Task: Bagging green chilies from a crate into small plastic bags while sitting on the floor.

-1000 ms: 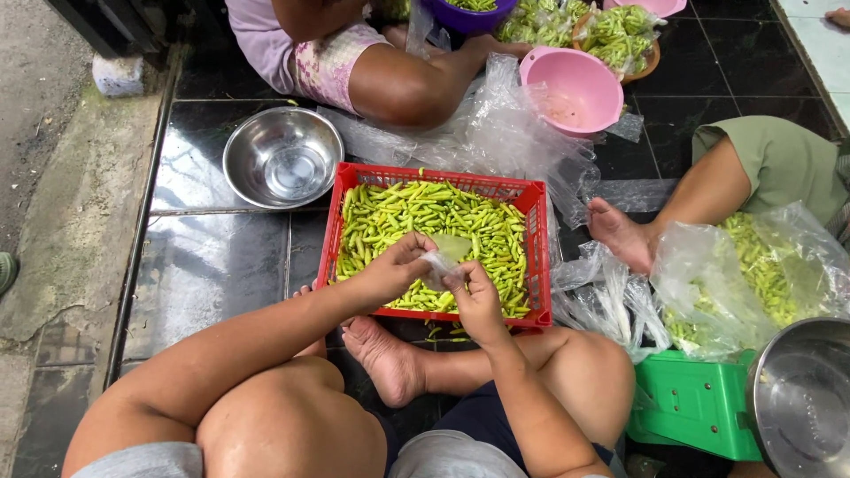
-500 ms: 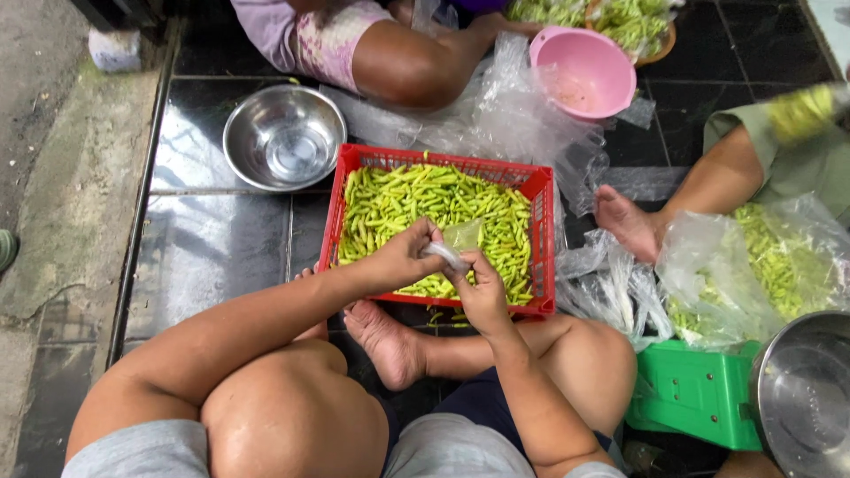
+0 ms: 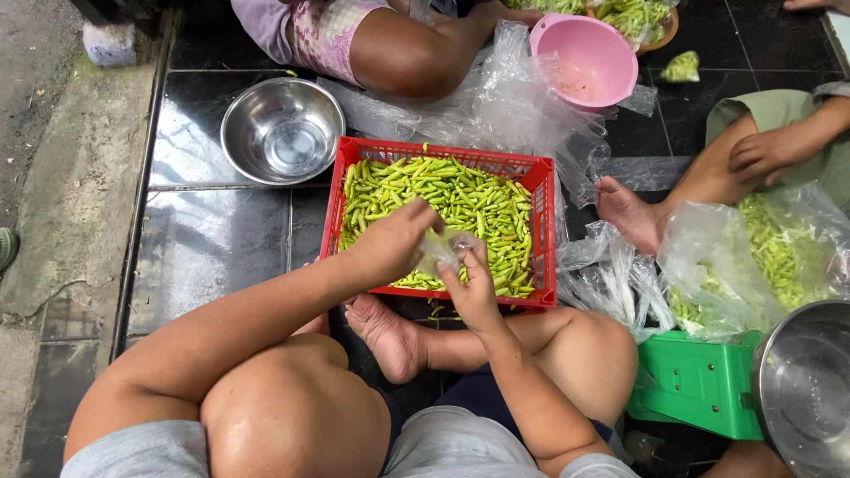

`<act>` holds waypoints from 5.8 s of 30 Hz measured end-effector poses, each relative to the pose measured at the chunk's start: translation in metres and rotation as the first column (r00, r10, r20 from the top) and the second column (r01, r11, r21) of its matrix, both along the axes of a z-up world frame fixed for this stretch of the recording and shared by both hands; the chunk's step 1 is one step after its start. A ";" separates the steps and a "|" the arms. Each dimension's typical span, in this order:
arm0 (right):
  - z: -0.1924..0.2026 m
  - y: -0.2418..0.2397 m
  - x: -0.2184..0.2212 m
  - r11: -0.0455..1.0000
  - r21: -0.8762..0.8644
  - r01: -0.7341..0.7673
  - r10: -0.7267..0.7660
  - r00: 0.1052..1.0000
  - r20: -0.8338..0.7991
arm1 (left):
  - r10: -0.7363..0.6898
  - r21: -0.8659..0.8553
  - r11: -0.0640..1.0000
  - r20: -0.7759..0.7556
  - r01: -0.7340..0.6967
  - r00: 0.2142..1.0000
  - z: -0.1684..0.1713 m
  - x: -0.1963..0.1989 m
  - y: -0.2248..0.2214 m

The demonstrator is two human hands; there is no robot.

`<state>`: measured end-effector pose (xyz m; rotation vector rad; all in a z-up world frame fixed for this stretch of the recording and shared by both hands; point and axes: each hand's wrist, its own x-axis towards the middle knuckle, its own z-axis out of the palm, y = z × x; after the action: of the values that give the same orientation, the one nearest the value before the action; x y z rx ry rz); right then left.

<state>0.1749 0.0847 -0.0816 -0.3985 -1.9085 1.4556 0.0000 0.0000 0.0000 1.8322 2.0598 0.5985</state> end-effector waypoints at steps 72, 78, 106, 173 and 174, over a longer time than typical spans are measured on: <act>-0.055 0.103 -0.045 0.880 0.352 -0.318 -0.137 0.541 0.830 | 0.160 0.063 0.970 0.563 -0.235 0.811 -0.064 -0.022 -0.008; 0.017 0.108 -0.045 0.964 0.202 -0.171 -0.009 0.741 0.671 | 0.197 0.127 0.952 0.448 -0.280 0.872 -0.080 -0.029 -0.006; 0.081 0.046 -0.060 0.938 0.217 -0.270 0.168 0.902 0.397 | 0.072 0.431 0.834 0.532 -0.344 0.843 -0.084 -0.018 -0.003; 0.131 0.060 -0.070 0.809 0.296 -0.508 0.247 0.750 0.613 | 0.141 0.279 0.886 0.601 -0.371 0.787 -0.071 -0.012 -0.001; 0.131 0.059 -0.072 0.832 0.266 -0.487 0.248 0.755 0.608 | 0.129 0.278 0.882 0.634 -0.381 0.763 -0.067 -0.012 -0.003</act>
<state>0.1024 0.1438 0.0490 -0.2490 -2.8433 1.1883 -0.0115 -0.0029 -0.0666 1.2577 1.8239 1.5521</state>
